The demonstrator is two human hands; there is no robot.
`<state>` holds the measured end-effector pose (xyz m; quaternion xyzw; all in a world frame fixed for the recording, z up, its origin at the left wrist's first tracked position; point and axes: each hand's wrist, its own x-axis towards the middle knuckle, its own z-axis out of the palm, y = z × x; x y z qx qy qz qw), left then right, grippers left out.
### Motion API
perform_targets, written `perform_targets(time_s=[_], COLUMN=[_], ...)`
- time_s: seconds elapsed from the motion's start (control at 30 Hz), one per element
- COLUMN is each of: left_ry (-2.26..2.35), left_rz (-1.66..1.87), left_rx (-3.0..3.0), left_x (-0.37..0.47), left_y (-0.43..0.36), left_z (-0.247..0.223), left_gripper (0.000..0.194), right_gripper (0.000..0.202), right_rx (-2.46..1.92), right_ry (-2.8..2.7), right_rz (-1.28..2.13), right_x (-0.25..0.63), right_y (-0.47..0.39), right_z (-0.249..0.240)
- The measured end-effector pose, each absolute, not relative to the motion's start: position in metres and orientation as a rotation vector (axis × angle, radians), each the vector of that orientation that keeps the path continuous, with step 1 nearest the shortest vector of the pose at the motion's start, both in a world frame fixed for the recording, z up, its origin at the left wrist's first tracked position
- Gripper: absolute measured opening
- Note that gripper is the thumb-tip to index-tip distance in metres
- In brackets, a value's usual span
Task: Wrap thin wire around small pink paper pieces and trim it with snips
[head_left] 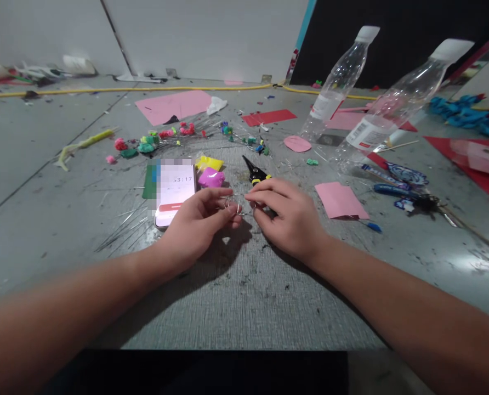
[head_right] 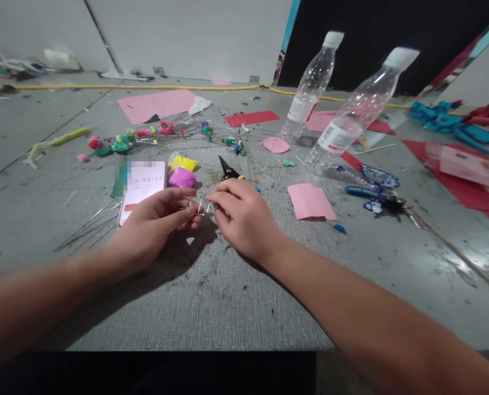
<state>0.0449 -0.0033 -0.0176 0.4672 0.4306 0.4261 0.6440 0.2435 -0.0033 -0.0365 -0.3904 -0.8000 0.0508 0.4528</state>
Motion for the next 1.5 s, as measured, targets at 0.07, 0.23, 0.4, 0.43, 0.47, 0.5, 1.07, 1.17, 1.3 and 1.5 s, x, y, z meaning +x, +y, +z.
perform_targets(time_s=[0.07,0.23,0.4,0.43,0.47,0.5,1.07,1.17,1.3,1.5], left_ry=[1.039,1.082,1.094,1.102,1.110,1.118,1.089,1.065,1.026,1.017], left_rz=[0.973,0.883,0.839,0.828,0.820,0.813,0.934,0.967,0.971,1.050], left_rx=[1.100,1.270,1.465,1.508,1.552,1.595,1.964,1.927,1.801,1.740], left_x=[0.045,0.043,0.043,0.043,0.043,0.044,0.037,0.037,0.038,0.039], left_y=[-0.002,-0.003,-0.007,-0.008,-0.009,-0.009,-0.004,-0.003,-0.001,-0.003], left_z=[-0.018,-0.020,-0.018,-0.018,-0.017,-0.017,-0.015,-0.012,-0.013,-0.017], left_gripper=[0.042,0.035,0.035,0.035,0.034,0.034,0.025,0.021,0.020,0.018], right_gripper=[0.023,0.012,0.011,0.012,0.013,0.015,0.012,0.016,0.022,0.022], right_rx=[-0.981,-1.008,-1.015,-1.018,-1.024,-1.030,-1.027,-1.035,-1.014,-1.020], right_ry=[-2.017,-2.041,-2.073,-2.083,-2.094,-2.107,-2.110,-2.028,-1.894,-1.841], right_rz=[0.158,0.160,0.128,0.115,0.100,0.082,0.673,0.919,1.057,0.960], right_x=[0.245,0.245,0.244,0.243,0.243,0.243,0.252,0.251,0.247,0.246], right_y=[-0.002,-0.003,-0.005,-0.005,-0.005,-0.005,0.004,0.002,-0.001,-0.004], right_z=[-0.035,-0.033,-0.035,-0.035,-0.036,-0.036,-0.024,-0.021,-0.023,-0.024])
